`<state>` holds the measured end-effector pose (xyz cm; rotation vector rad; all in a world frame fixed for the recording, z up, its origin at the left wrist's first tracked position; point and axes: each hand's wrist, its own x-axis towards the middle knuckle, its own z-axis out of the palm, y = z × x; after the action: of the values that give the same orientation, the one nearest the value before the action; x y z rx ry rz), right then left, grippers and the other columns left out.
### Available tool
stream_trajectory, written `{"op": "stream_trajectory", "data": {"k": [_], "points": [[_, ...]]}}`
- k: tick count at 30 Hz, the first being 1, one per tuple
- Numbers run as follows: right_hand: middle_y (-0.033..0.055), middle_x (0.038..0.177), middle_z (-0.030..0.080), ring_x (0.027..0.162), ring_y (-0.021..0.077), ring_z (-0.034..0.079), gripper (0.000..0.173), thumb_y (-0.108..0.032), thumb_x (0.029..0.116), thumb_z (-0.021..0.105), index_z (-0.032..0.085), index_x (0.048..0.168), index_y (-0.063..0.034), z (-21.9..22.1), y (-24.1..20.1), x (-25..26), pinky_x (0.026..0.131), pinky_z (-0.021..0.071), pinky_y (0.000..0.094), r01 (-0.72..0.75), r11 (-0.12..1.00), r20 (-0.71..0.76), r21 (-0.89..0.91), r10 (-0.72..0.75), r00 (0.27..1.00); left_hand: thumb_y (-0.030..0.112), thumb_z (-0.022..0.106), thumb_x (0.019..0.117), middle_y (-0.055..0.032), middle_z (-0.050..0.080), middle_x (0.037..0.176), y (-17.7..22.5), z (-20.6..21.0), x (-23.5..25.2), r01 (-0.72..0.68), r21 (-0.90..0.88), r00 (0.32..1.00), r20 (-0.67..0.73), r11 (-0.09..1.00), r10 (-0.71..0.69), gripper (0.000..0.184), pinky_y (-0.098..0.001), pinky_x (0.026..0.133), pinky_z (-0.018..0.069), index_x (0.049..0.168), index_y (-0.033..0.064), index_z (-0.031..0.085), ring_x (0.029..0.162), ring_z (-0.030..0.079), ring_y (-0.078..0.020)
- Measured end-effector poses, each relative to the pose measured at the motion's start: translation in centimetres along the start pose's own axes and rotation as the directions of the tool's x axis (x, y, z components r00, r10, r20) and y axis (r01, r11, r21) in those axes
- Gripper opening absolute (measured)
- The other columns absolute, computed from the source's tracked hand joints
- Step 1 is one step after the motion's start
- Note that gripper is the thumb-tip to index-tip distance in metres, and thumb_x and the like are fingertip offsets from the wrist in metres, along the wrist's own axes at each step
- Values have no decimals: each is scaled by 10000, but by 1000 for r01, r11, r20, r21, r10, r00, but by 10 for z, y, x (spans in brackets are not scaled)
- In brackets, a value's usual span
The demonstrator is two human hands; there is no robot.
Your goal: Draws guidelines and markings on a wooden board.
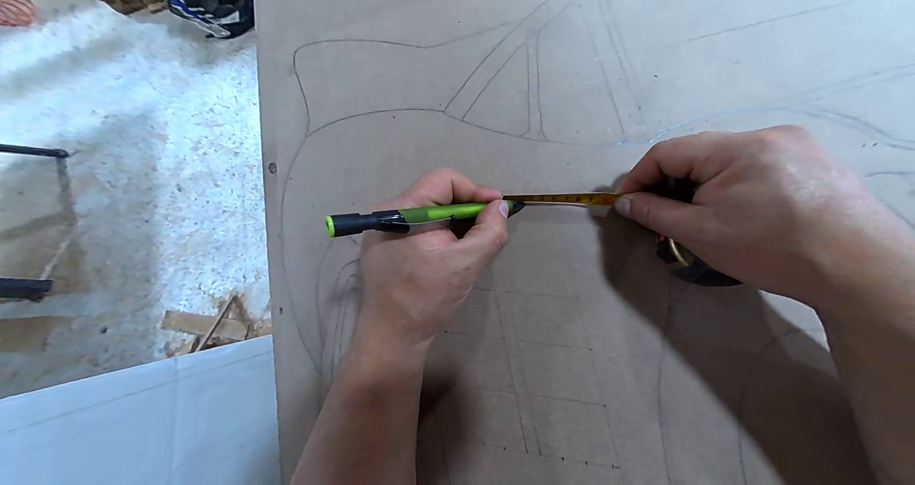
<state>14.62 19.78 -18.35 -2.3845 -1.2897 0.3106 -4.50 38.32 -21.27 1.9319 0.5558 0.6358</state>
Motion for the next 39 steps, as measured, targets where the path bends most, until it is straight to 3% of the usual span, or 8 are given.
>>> {"op": "stream_trajectory", "data": {"k": [11, 16, 27, 29, 31, 33, 37, 39], "points": [[-187, 737, 652, 640, -38, 599, 82, -390, 937, 666, 724, 887, -360, 0, 0, 0, 527, 475, 280, 5, 1000, -5, -8, -5, 1000, 78, 738, 913, -2, 744, 815, -1, -2, 1, -10, -19, 1000, 27, 1000, 10, 51, -248, 572, 617, 946, 102, 707, 667, 715, -114], [-184, 752, 662, 642, -37, 607, 81, -390, 953, 656, 720, 920, -353, -1, 2, 1, 541, 496, 274, -33, 999, 3, 31, 33, 999, 80, 670, 984, -80, 748, 905, -8, -9, 4, -6, -271, 993, -119, 962, -27, 79, -333, 663, 655, 1046, 30, 671, 742, 740, -191], [-108, 904, 684, 838, 71, 647, 53, -287, 940, 691, 742, 927, -280, -9, 10, -11, 693, 550, 384, -131, 991, 22, 12, 130, 991, 196, 474, 1108, -110, 762, 903, -16, -6, 16, -59, -227, 981, -196, 972, 14, 279, -322, 630, 632, 1242, 13, 635, 723, 738, -203], [-61, 990, 680, 902, 140, 657, 165, -390, 929, 722, 741, 1035, -264, -18, 22, -40, 726, 565, 444, -190, 982, -26, -5, 190, 982, 210, 487, 1104, -87, 763, 899, -13, -3, 14, -22, -217, 978, -205, 976, -23, 273, -307, 634, 630, 1227, 27, 648, 720, 736, -184], [1, 1261, 642, 1116, 229, 641, 500, -549, 873, 751, 686, 1283, -270, -36, 34, -84, 871, 576, 532, -244, 969, -65, -45, 240, 968, 234, 494, 1101, -53, 759, 902, -7, 2, 14, 20, -179, 973, -225, 984, -60, 276, -297, 639, 625, 1214, 46, 662, 720, 726, -152], [90, 1452, 568, 1306, 338, 563, 646, -528, 862, 764, 620, 1406, -209, -51, 47, -148, 1018, 508, 616, -339, 940, -153, -39, 330, 932, 258, 501, 1097, -33, 756, 914, -3, 3, 16, 63, -131, 967, -237, 989, -93, 286, -304, 655, 631, 1206, 64, 679, 737, 725, -135], [354, 1415, 510, 1289, 525, 528, 787, -526, 878, 747, 564, 1400, 35, -64, 55, -295, 1045, 450, 679, -695, 717, -129, -62, 685, 718, 317, 507, 1085, -70, 748, 1090, 25, -7, -28, 166, -15, 970, -177, 986, -166, 355, -403, 850, 631, 1320, 89, 644, 927, 736, -165], [356, 1321, 572, 1235, 511, 569, 751, -553, 888, 721, 613, 1295, 69, -66, 49, -338, 1027, 461, 660, -803, 588, -23, -102, 805, 593, 348, 496, 1076, -51, 742, 1105, 56, -12, -87, 170, 111, 979, -129, 979, -155, 377, -405, 811, 619, 1329, 115, 650, 910, 719, -145]]}}
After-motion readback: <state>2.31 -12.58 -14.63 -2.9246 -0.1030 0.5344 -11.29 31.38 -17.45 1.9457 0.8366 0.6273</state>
